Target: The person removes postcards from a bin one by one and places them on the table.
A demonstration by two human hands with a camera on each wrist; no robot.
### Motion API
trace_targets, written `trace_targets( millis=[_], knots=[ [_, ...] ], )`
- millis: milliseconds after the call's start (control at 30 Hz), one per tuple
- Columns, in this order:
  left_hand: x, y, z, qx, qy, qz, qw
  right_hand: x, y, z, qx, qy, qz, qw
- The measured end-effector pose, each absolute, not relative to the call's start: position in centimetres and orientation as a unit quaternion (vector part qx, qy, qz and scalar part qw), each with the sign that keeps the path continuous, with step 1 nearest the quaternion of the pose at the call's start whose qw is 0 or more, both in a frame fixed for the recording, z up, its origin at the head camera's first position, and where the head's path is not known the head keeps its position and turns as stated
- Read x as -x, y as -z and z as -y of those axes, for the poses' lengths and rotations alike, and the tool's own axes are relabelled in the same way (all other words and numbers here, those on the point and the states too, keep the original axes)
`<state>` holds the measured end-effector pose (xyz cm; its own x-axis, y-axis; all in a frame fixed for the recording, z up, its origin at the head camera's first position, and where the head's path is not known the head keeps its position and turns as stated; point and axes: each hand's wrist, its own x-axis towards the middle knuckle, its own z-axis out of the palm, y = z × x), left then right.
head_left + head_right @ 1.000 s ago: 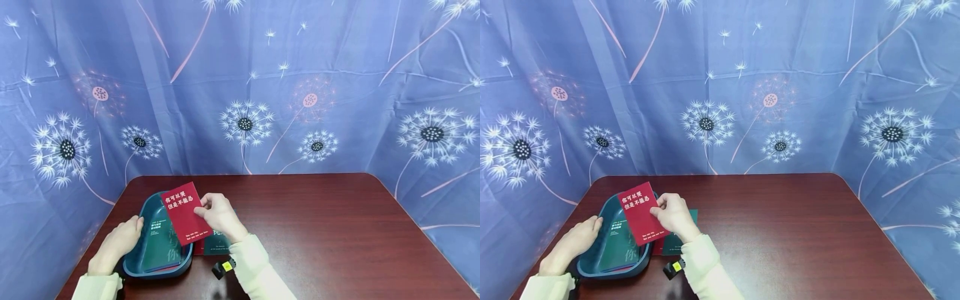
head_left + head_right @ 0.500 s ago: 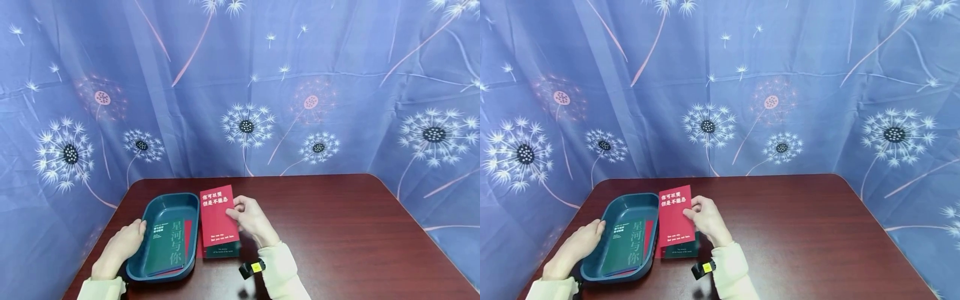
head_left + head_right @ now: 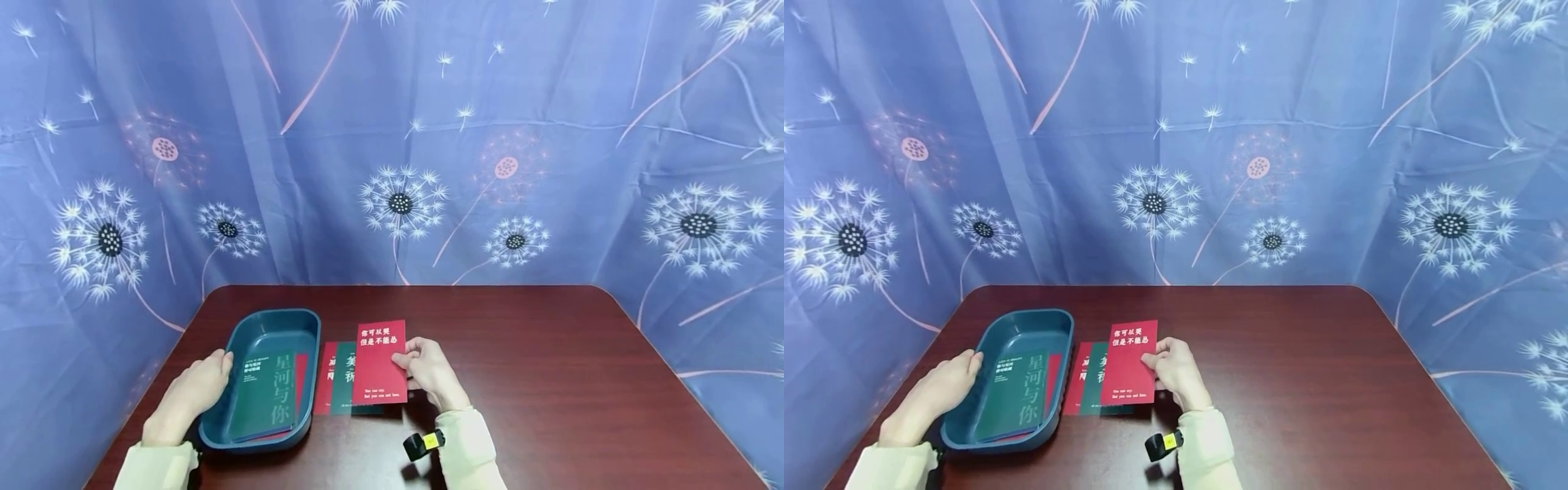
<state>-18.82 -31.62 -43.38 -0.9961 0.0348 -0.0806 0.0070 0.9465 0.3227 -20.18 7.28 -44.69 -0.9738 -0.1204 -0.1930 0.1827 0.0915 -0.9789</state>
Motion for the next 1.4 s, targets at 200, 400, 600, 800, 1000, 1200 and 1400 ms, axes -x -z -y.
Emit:
trace_targets(
  millis=[200, 400, 600, 800, 1000, 1200, 1400],
  knots=[
    [18.9, 43.3, 31.6, -0.011, -0.165, -0.985, 0.042, 20.4, 46.3, -6.7, -0.034, 0.678, -0.723, 0.127],
    [18.6, 43.3, 31.4, -0.001, -0.165, -0.985, 0.043, 20.9, 47.4, -6.1, -0.033, 0.696, -0.705, 0.128],
    [18.6, 43.4, 31.2, -0.003, -0.162, -0.986, 0.041, 21.1, 47.9, -6.1, -0.041, 0.683, -0.717, 0.131],
    [18.6, 43.4, 31.3, -0.005, -0.158, -0.987, 0.032, 21.4, 48.0, -5.5, -0.057, 0.622, -0.774, 0.098],
    [18.6, 43.4, 31.2, -0.001, -0.156, -0.987, 0.033, 21.5, 47.9, -5.0, -0.051, 0.496, -0.866, 0.045],
    [18.6, 43.5, 31.3, -0.003, -0.151, -0.988, 0.031, 21.9, 47.4, -4.9, -0.032, 0.36, -0.932, 0.02],
    [18.7, 43.5, 31.5, 0.0, -0.148, -0.989, 0.028, 22.2, 46.9, -4.9, -0.029, 0.348, -0.935, 0.06]
  ],
)
